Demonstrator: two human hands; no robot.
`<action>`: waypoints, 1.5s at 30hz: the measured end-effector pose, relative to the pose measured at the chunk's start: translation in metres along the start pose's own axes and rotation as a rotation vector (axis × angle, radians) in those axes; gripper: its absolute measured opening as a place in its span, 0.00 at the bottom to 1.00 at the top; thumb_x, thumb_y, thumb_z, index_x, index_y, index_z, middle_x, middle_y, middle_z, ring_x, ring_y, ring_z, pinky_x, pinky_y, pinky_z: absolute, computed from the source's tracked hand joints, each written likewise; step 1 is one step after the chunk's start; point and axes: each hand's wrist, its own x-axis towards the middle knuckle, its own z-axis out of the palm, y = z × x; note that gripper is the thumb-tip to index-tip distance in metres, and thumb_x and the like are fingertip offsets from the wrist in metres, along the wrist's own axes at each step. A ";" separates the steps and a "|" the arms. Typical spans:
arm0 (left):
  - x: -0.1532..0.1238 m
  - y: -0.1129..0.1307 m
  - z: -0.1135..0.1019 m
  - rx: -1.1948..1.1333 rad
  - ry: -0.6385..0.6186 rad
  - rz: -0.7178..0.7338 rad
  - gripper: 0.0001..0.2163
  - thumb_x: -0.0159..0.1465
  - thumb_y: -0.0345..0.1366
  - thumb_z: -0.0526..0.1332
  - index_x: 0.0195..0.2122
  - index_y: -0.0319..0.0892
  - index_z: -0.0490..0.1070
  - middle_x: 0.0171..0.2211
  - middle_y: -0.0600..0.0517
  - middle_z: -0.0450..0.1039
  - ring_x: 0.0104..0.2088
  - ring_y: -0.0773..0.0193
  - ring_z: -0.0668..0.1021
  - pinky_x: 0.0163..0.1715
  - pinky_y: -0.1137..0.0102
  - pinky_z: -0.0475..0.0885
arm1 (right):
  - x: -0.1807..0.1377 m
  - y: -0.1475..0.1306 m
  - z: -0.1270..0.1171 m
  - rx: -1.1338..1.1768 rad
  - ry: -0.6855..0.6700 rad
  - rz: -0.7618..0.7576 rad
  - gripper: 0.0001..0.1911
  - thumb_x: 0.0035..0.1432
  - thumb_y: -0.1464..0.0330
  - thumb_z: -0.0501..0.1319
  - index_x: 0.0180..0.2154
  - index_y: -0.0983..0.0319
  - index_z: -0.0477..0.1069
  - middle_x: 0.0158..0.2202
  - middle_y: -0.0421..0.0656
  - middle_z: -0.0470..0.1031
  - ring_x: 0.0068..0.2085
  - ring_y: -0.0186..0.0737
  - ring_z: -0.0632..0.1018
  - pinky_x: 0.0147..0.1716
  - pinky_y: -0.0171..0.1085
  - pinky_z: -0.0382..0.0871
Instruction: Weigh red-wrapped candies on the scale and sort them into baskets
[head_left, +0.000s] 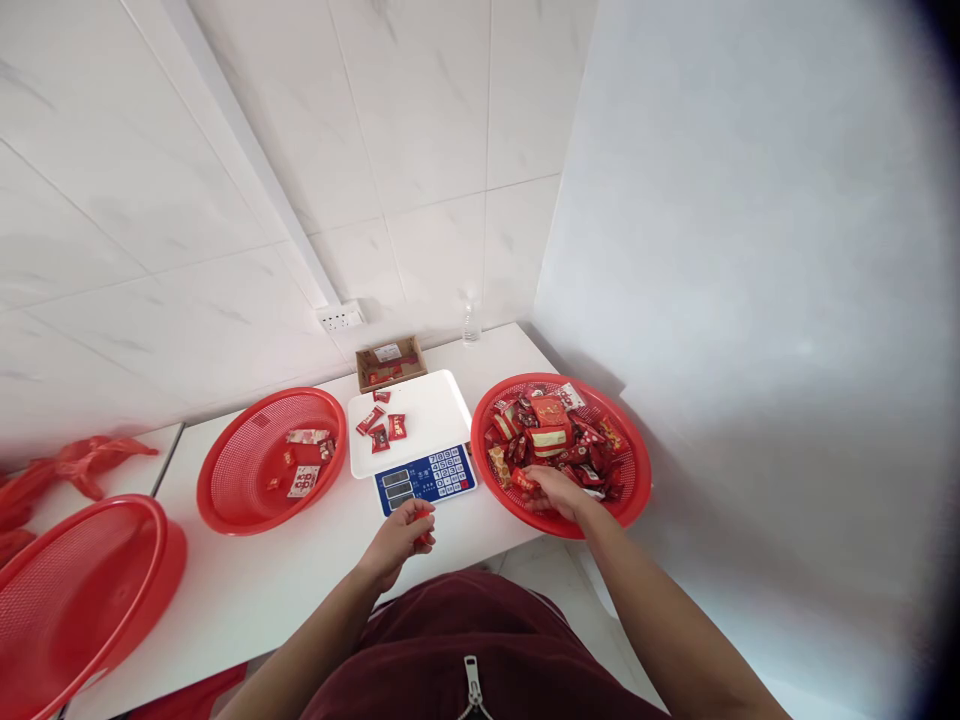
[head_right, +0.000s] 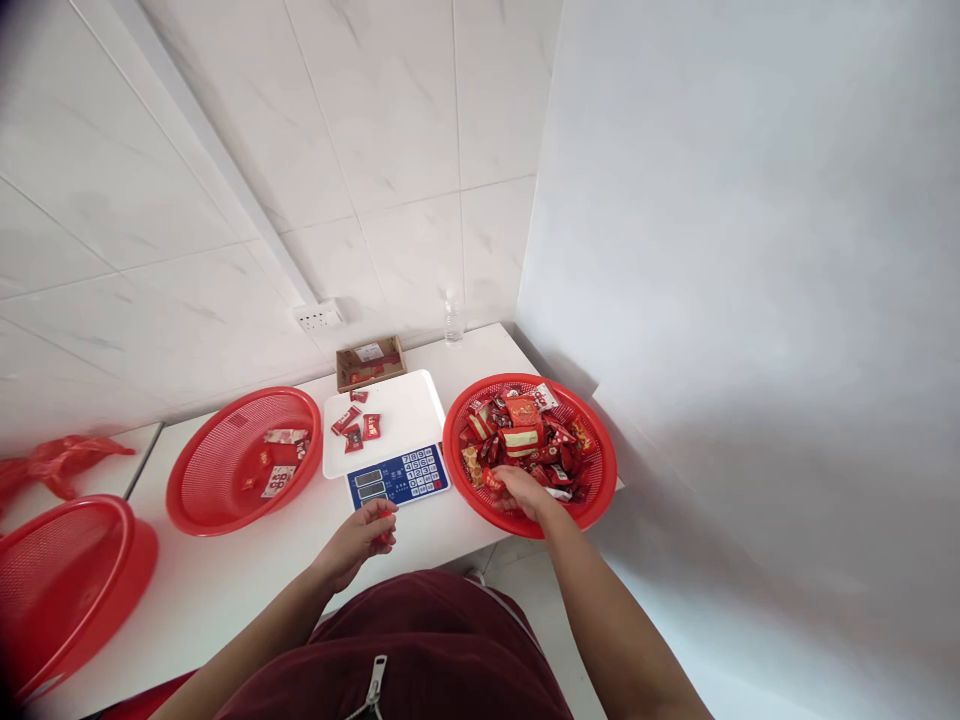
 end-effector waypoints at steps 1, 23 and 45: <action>-0.001 0.000 0.001 0.002 -0.005 -0.001 0.17 0.48 0.44 0.66 0.35 0.42 0.66 0.26 0.57 0.66 0.25 0.71 0.72 0.29 0.72 0.66 | 0.000 -0.002 0.000 0.053 0.015 0.000 0.11 0.53 0.62 0.53 0.37 0.60 0.66 0.36 0.42 0.73 0.31 0.34 0.76 0.30 0.35 0.71; -0.004 0.022 -0.051 -0.015 -0.026 -0.035 0.16 0.47 0.42 0.67 0.33 0.41 0.66 0.25 0.57 0.66 0.26 0.70 0.71 0.32 0.71 0.67 | 0.038 0.016 0.027 -0.489 0.172 -0.046 0.17 0.43 0.76 0.60 0.36 0.57 0.76 0.36 0.44 0.79 0.42 0.44 0.76 0.45 0.41 0.64; 0.025 0.018 -0.078 0.009 -0.096 -0.067 0.17 0.49 0.43 0.66 0.36 0.42 0.65 0.25 0.57 0.67 0.26 0.70 0.72 0.32 0.71 0.66 | 0.032 -0.002 0.040 -0.697 0.207 -0.006 0.12 0.50 0.69 0.58 0.36 0.64 0.75 0.38 0.49 0.78 0.40 0.44 0.76 0.40 0.36 0.65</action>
